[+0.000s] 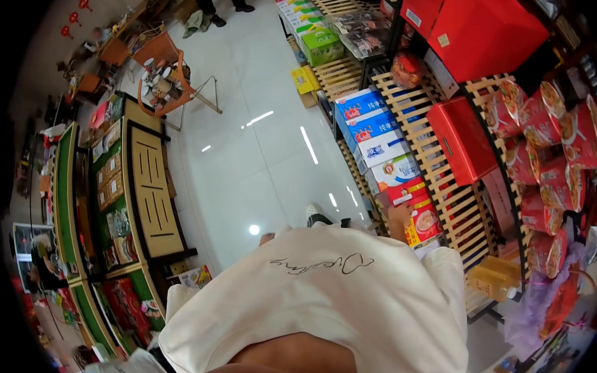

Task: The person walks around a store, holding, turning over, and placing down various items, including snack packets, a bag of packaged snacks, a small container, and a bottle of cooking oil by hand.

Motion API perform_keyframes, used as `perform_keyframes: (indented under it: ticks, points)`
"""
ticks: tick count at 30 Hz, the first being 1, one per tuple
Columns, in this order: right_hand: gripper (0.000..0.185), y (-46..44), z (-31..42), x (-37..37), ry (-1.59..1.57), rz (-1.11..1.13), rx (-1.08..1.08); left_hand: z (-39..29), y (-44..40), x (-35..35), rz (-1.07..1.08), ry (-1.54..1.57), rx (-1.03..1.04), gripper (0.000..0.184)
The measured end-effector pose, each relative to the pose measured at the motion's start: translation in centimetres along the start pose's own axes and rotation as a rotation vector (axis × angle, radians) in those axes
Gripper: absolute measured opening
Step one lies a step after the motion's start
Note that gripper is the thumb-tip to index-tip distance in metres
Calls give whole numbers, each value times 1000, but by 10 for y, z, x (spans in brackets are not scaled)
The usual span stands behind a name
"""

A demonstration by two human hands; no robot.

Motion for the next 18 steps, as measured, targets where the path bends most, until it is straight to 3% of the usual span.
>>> perform_keyframes:
  ticks: [1,3,6,9,11,15,18]
  points:
    - [55,0,2,-6,-40,-17,47,-5,-23,-14,0,70,-56,28]
    - [55,-5,4,-13,-84,-63,100,1,-65,-37,0,330,-387,27]
    - [57,-4,-2,-6,-92,-130,124,-39,-120,-75,-47,335,-259,25]
    - [62,20,22,-21,-84,-228,44,-65,-156,-88,-19,363,-300,26]
    - [53,44,55,-52,53,-397,34,-64,-177,-84,17,349,-308,24]
    - [47,29,86,-53,48,-411,71,-44,-207,-66,160,335,-352,23]
    - [44,-5,105,-42,11,-346,113,-41,-232,-73,257,130,-323,24]
Point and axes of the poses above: each hand's wrist, its own y-axis away from the middle knuckle, its own x-axis out of the palm, z = x × y, the point moved 10 cm from there along -y, towards the middle knuckle, and after that the axes turned 2 degrees about z, right-handed, at the moved point
